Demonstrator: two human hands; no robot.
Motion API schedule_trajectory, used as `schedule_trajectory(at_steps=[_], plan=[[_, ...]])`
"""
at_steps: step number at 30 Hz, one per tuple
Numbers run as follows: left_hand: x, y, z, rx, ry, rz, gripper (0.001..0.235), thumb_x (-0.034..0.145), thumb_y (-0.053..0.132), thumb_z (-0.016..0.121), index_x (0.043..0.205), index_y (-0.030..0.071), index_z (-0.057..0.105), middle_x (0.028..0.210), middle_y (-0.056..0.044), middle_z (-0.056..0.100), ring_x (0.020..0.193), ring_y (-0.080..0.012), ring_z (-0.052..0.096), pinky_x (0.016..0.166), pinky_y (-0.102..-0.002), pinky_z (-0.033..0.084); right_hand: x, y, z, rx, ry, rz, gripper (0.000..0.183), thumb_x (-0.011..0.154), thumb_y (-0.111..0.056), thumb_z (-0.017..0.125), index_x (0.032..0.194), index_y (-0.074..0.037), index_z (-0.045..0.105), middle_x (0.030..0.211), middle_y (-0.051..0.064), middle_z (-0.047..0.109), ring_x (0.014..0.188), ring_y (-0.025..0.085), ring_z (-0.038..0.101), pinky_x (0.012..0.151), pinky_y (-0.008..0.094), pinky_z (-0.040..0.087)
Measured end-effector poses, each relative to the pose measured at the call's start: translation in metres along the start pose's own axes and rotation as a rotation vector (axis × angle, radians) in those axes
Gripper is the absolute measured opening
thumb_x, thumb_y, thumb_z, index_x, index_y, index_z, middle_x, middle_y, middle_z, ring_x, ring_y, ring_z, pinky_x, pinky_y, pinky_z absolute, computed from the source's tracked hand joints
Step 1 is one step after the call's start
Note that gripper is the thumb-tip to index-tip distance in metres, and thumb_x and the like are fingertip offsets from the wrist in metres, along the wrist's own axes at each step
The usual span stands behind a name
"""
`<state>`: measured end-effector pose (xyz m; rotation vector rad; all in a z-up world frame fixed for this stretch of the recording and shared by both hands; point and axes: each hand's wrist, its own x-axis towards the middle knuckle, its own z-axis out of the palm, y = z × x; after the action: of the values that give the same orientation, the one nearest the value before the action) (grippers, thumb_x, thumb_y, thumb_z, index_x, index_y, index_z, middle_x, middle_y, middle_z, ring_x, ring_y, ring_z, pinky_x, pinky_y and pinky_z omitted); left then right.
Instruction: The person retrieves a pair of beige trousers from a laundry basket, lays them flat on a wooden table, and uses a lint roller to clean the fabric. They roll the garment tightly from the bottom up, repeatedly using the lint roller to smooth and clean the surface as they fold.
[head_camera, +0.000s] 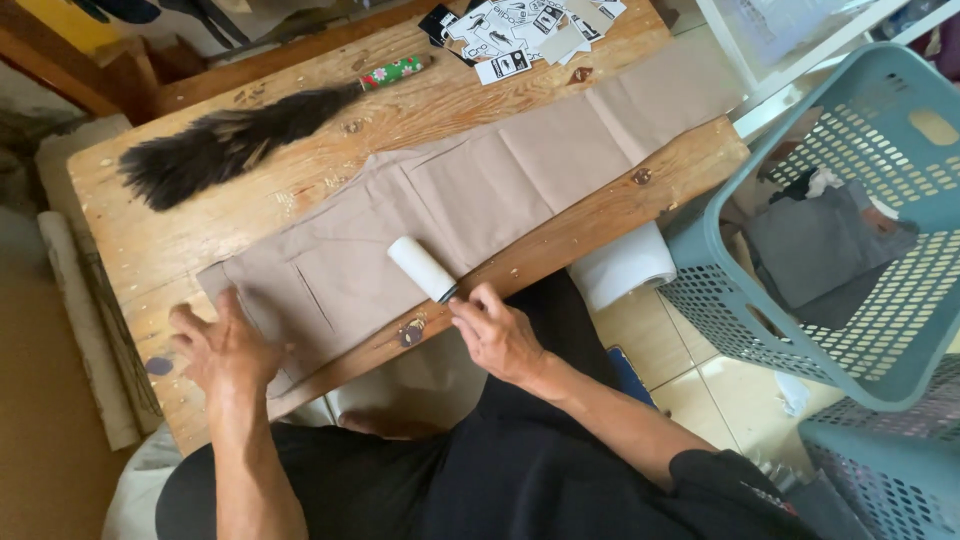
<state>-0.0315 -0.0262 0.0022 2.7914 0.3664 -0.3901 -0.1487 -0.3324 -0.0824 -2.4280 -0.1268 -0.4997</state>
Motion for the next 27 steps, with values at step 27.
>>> schedule_trajectory(at_steps=[27], plan=[[-0.014, 0.086, 0.020, 0.207, -0.370, 0.344, 0.121, 0.077, 0.077, 0.066, 0.165, 0.024, 0.002, 0.172, -0.016, -0.006, 0.155, -0.0442, -0.010, 0.112, -0.079, 0.003, 0.070, 0.078, -0.021, -0.364, 0.231, 0.245, 0.021, 0.093, -0.015, 0.067, 0.114, -0.016, 0.066, 0.092, 0.006, 0.053, 0.070, 0.041, 0.069, 0.056, 0.050, 0.061]])
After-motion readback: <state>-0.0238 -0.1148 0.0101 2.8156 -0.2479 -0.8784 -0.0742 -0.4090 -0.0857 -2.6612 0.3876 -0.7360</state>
